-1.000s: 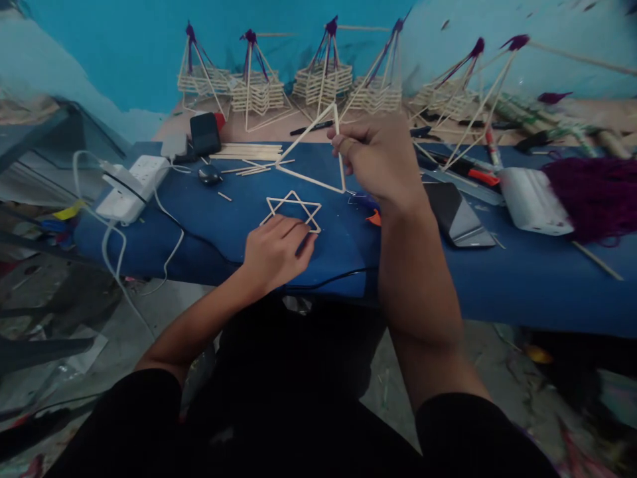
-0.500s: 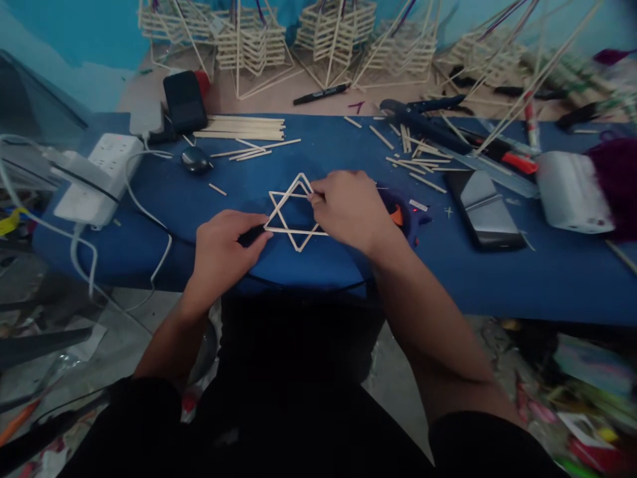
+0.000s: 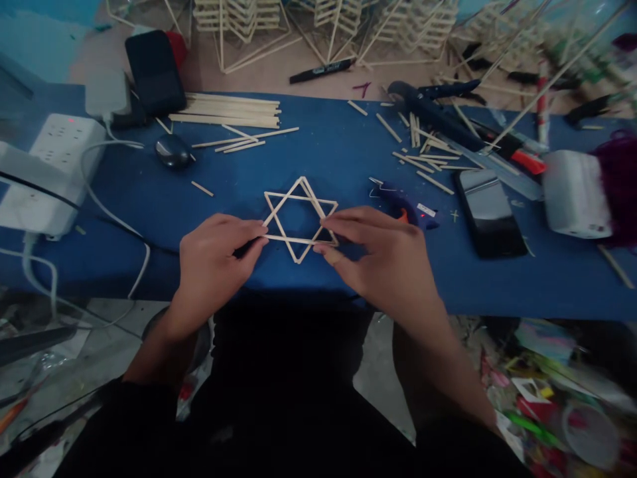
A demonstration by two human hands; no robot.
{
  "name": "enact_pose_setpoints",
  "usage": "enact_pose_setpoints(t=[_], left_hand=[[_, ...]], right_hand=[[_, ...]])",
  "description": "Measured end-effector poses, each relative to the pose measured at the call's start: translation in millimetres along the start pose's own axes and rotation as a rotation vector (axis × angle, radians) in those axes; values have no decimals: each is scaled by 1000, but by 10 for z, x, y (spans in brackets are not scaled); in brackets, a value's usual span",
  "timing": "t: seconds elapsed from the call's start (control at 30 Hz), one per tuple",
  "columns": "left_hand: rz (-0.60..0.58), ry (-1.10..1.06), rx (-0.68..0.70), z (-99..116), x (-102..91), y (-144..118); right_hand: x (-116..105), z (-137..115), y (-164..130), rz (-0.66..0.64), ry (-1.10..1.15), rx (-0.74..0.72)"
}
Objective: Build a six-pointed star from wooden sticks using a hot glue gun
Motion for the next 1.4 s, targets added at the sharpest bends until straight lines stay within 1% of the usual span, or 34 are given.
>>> enact_pose_setpoints(t=[0.07, 0.13, 0.33, 0.53, 0.7, 0.9, 1.07, 1.27, 1.4], left_hand=[[12, 8, 16, 23, -3, 0], [22, 13, 27, 43, -10, 2], [-17, 17, 40, 71, -6, 30], [-22, 8, 39, 101, -16, 34], [-70, -10, -11, 107, -13, 27], [-95, 27, -57, 99, -16, 16], [-126, 24, -65, 73, -8, 33], [-125, 33, -120, 43, -30, 31], [-134, 32, -160, 49, -34, 31]], right_hand=[[9, -33, -50, 70, 12, -16], [27, -42, -74, 110, 5, -23], [40, -20, -100, 140, 10, -31], [18, -39, -110, 121, 0, -51], [48, 10, -109, 39, 35, 17], [49, 64, -124, 11, 62, 85], [37, 106, -117, -26, 76, 148], [12, 108, -119, -1, 114, 157], [22, 122, -109, -28, 111, 176]])
Point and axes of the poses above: each hand's wrist, its own y-axis towards the middle knuckle, its own x-axis out of the palm, z = x × y, the point moved 7 cm from there along y, towards the middle knuckle, and after that the axes turned 6 degrees about -y, right-handed, at the moved point
